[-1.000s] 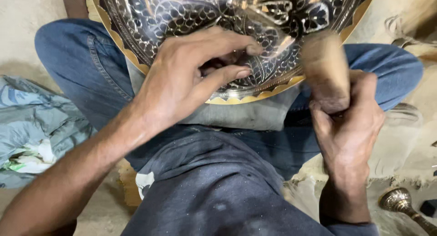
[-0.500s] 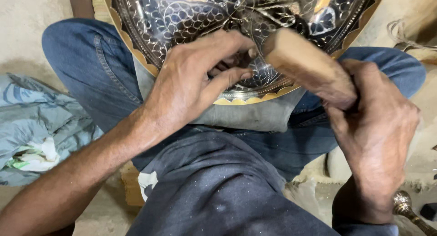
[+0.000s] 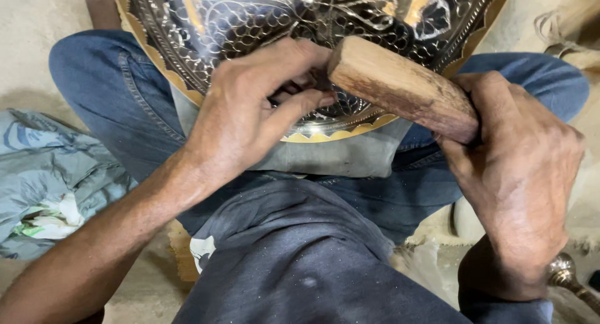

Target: The person hammers a metal chisel against a decorative brass plate to emboss patterns, then sharpens the chisel on a whetstone, and resumes hammering the plate. The person holds the plate on their lap and uses a wooden mallet and metal chisel.

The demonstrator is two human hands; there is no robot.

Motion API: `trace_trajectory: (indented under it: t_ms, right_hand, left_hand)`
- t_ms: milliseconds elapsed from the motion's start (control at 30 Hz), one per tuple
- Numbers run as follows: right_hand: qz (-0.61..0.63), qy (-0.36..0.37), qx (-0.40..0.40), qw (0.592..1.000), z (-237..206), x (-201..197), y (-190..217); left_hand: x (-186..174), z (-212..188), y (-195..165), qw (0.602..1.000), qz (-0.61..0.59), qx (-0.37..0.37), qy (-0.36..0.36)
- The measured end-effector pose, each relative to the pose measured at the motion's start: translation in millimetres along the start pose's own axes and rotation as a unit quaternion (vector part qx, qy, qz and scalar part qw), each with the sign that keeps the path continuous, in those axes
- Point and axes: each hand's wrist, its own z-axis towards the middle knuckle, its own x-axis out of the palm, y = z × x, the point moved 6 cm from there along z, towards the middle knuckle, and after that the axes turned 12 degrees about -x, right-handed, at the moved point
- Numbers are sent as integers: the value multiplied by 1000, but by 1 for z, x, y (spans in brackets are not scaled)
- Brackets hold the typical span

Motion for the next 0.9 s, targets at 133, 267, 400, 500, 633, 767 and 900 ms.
trace_trajectory:
  t_ms: [133, 267, 400, 500, 633, 767, 900]
  right_hand:
    - [12, -6, -6, 1000, -12, 2, -5]
    - [16, -22, -27, 999, -58, -1, -27]
    - [9, -7, -25, 1000, -88, 9, -41]
    - [-17, -23, -43, 999, -81, 5, -42]
    - [-32, -32, -29, 999, -56, -1, -20]
    - [147, -103, 65, 982, -43, -5, -3]
    - [41, -16, 35, 998, -39, 0, 21]
  left_hand:
    - [4, -8, -16, 998, 10, 56, -16]
    - [61, -20, -31, 1000, 6, 17, -11]
    - [72, -34, -37, 1000, 7, 15, -10]
    - [58, -26, -31, 1000, 3, -11, 0]
    - [28, -16, -23, 1000, -1, -6, -3]
    - [9, -24, -15, 999, 4, 34, -22]
    - [-3, -37, -5, 1000, -7, 24, -13]
